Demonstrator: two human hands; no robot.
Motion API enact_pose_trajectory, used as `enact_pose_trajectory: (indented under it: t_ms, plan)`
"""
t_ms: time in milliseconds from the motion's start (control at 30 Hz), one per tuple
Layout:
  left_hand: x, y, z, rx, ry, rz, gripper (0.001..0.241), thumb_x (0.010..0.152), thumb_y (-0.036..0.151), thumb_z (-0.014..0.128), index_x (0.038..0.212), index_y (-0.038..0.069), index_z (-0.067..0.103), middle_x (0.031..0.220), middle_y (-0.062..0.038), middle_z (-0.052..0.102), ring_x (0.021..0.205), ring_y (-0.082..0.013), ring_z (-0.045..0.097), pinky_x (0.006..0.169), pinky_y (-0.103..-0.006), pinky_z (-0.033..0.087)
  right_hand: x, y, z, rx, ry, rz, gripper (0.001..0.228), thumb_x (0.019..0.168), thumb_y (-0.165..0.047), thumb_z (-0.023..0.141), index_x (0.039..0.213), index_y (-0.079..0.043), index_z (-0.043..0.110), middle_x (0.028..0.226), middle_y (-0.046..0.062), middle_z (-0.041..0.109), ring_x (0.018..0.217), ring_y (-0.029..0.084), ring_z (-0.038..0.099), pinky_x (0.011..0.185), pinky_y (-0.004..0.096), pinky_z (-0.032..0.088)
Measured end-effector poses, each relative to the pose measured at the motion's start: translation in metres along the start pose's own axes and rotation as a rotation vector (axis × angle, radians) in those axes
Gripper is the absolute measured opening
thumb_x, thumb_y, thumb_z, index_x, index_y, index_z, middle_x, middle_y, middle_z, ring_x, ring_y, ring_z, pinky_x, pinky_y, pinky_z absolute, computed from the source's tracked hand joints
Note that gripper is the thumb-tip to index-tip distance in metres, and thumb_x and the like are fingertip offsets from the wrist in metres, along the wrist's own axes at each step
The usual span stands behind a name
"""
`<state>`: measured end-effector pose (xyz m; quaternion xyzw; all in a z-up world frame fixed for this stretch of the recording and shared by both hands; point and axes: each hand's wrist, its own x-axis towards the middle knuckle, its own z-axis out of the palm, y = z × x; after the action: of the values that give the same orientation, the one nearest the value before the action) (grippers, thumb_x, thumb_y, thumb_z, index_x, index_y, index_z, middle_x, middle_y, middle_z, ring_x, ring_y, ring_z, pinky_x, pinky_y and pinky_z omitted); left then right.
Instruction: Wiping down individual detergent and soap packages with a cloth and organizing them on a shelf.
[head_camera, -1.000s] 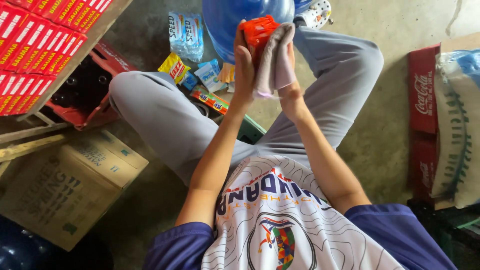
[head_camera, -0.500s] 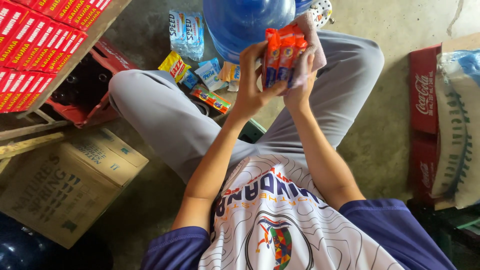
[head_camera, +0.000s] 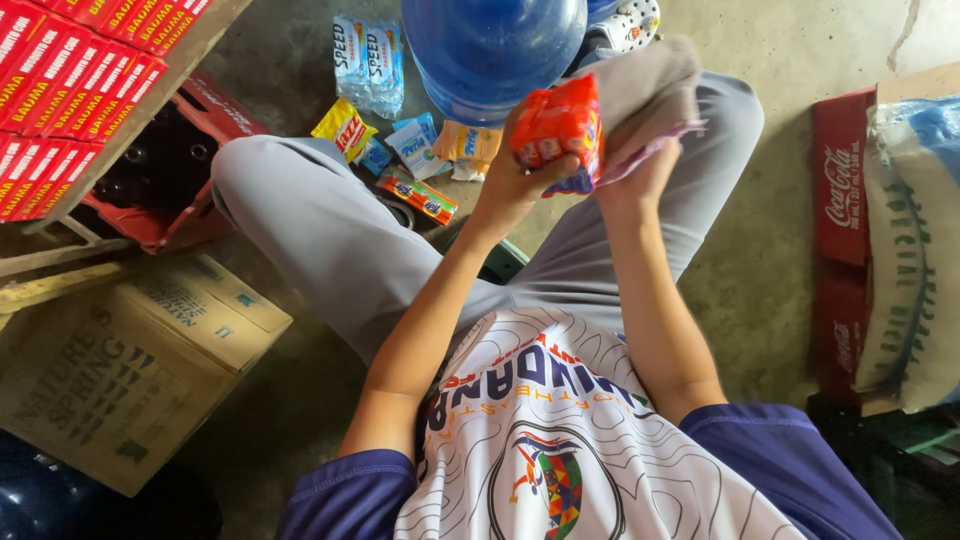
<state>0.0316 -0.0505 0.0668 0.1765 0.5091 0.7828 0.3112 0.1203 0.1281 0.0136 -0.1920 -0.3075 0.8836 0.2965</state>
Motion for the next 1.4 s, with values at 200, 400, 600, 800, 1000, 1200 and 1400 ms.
enact_pose_trajectory:
  t_ms: [200, 400, 600, 800, 1000, 1200, 1400]
  plan:
    - [0.003, -0.004, -0.016, -0.588, 0.049, -0.35, 0.076, 0.082, 0.031, 0.087, 0.144, 0.011, 0.047, 0.13, -0.008, 0.062, 0.118, -0.0227, 0.063, 0.094, -0.0421, 0.057, -0.001, -0.078, 0.041, -0.386, -0.194, -0.378, 0.06, 0.114, -0.048, 0.049, 0.157, -0.006, 0.048, 0.142, 0.015, 0.057, 0.13, 0.027, 0.06, 0.118, 0.047, 0.048]
    - [0.009, 0.001, -0.023, -0.207, -0.016, -0.185, 0.073, 0.078, 0.019, 0.088, 0.141, 0.012, 0.05, 0.124, -0.004, 0.061, 0.115, -0.0231, 0.062, 0.094, -0.041, 0.058, -0.018, -0.1, 0.056, -0.838, -0.306, -0.572, 0.077, 0.094, -0.039, 0.069, 0.157, -0.002, 0.045, 0.158, 0.018, 0.046, 0.147, 0.034, 0.044, 0.127, 0.046, 0.035]
    - [0.0, 0.061, 0.031, 0.602, -0.088, 0.288, 0.071, 0.074, 0.021, 0.092, 0.133, 0.008, 0.055, 0.123, -0.012, 0.066, 0.111, -0.0295, 0.068, 0.092, -0.0376, 0.057, -0.043, -0.104, 0.172, -1.57, -0.452, -0.717, 0.078, 0.072, -0.042, 0.091, 0.136, -0.01, 0.06, 0.142, 0.017, 0.055, 0.132, 0.038, 0.053, 0.11, 0.046, 0.047]
    - [-0.003, 0.082, 0.05, 0.771, -0.079, 0.224, 0.068, 0.07, 0.027, 0.094, 0.125, 0.006, 0.059, 0.111, -0.014, 0.073, 0.098, -0.0323, 0.075, 0.08, -0.0388, 0.06, -0.02, -0.099, 0.163, -1.578, -0.442, -0.888, 0.04, 0.073, -0.04, 0.091, 0.093, -0.014, 0.07, 0.091, 0.005, 0.063, 0.086, 0.028, 0.064, 0.073, 0.039, 0.053]
    - [0.002, 0.079, 0.047, 0.864, -0.068, 0.163, 0.084, 0.068, 0.03, 0.092, 0.133, 0.002, 0.048, 0.105, -0.017, 0.072, 0.093, -0.0358, 0.073, 0.076, -0.0423, 0.059, -0.002, -0.092, 0.153, -1.306, -0.427, -0.811, 0.023, 0.085, -0.03, 0.081, 0.081, -0.009, 0.07, 0.075, 0.005, 0.06, 0.071, 0.024, 0.061, 0.064, 0.036, 0.05]
    - [0.011, 0.051, 0.018, 0.946, -0.113, 0.387, 0.076, 0.071, 0.027, 0.091, 0.13, 0.003, 0.05, 0.103, -0.02, 0.069, 0.092, -0.0417, 0.069, 0.077, -0.047, 0.056, 0.056, -0.099, 0.057, -0.338, 0.154, -0.181, 0.043, 0.101, -0.046, 0.061, 0.117, -0.006, 0.061, 0.112, 0.01, 0.066, 0.101, 0.021, 0.063, 0.091, 0.038, 0.051]
    - [0.007, 0.069, 0.012, 0.746, -0.226, 0.354, 0.071, 0.076, 0.024, 0.091, 0.134, 0.006, 0.054, 0.125, -0.017, 0.065, 0.115, -0.0383, 0.066, 0.095, -0.0444, 0.054, 0.013, -0.144, 0.122, -0.496, -0.639, -0.022, 0.087, 0.091, -0.07, 0.065, 0.143, -0.001, 0.057, 0.146, 0.018, 0.057, 0.139, 0.037, 0.051, 0.123, 0.049, 0.038]
